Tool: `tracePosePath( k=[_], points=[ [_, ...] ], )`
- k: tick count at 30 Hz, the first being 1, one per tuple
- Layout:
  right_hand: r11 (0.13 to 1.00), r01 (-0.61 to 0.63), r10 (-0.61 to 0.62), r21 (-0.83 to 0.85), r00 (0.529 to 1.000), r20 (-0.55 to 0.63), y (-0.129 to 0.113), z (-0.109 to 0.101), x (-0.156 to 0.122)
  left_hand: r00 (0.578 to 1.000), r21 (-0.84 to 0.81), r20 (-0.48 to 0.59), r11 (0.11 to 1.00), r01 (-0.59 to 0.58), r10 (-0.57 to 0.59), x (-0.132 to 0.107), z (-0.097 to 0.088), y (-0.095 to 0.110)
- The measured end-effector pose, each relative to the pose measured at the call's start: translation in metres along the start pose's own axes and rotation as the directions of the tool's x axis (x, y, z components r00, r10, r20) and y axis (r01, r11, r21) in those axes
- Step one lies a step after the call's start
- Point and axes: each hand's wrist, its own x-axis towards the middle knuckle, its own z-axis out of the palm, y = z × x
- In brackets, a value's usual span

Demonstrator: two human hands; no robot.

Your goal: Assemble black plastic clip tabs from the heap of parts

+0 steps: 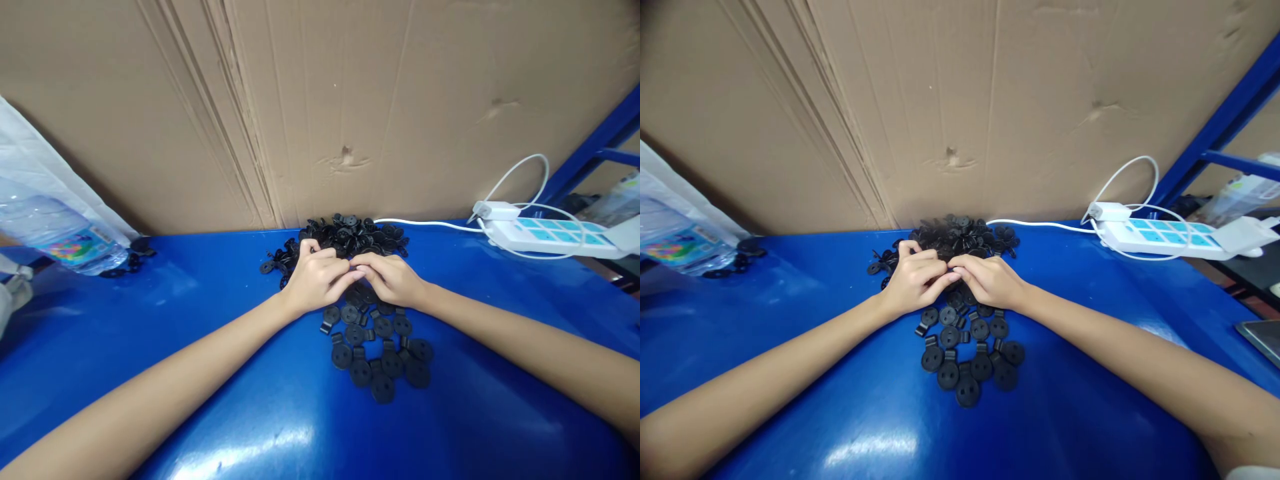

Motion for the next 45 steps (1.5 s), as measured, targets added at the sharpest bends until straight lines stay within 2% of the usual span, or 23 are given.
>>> tracePosePath(
  k=[9, 19, 32, 45],
  points=[
    [0.999, -0.033, 0.032, 0.01, 0.999, 0.018, 0.0005, -0.0005, -0.0002, 0.996, 0.032, 0.084, 0.999, 0.031, -0.033, 0.0007, -0.0015, 0.0029],
    [0.999, -0.036, 0.036, 0.015, 0.999, 0.036, -0.0006, -0.0009, 0.0003, 0.993, 0.02, 0.11, 0.999, 0.028, -0.029, 0.0005, -0.0028, 0.004],
    [0.999, -0.042, 0.042, -0.001, 0.998, 0.037, -0.0008, -0.0003, 0.0006, 0.998, 0.044, 0.064, 0.999, 0.026, -0.029, 0.0003, -0.0022, 0.0039],
    [0.997, -0.078, 0.077, 0.023, 0.996, 0.033, 0.0009, 0.0011, -0.0009, 0.997, 0.065, 0.064, 0.997, 0.032, -0.036, -0.0002, -0.0006, 0.0028]
  ],
)
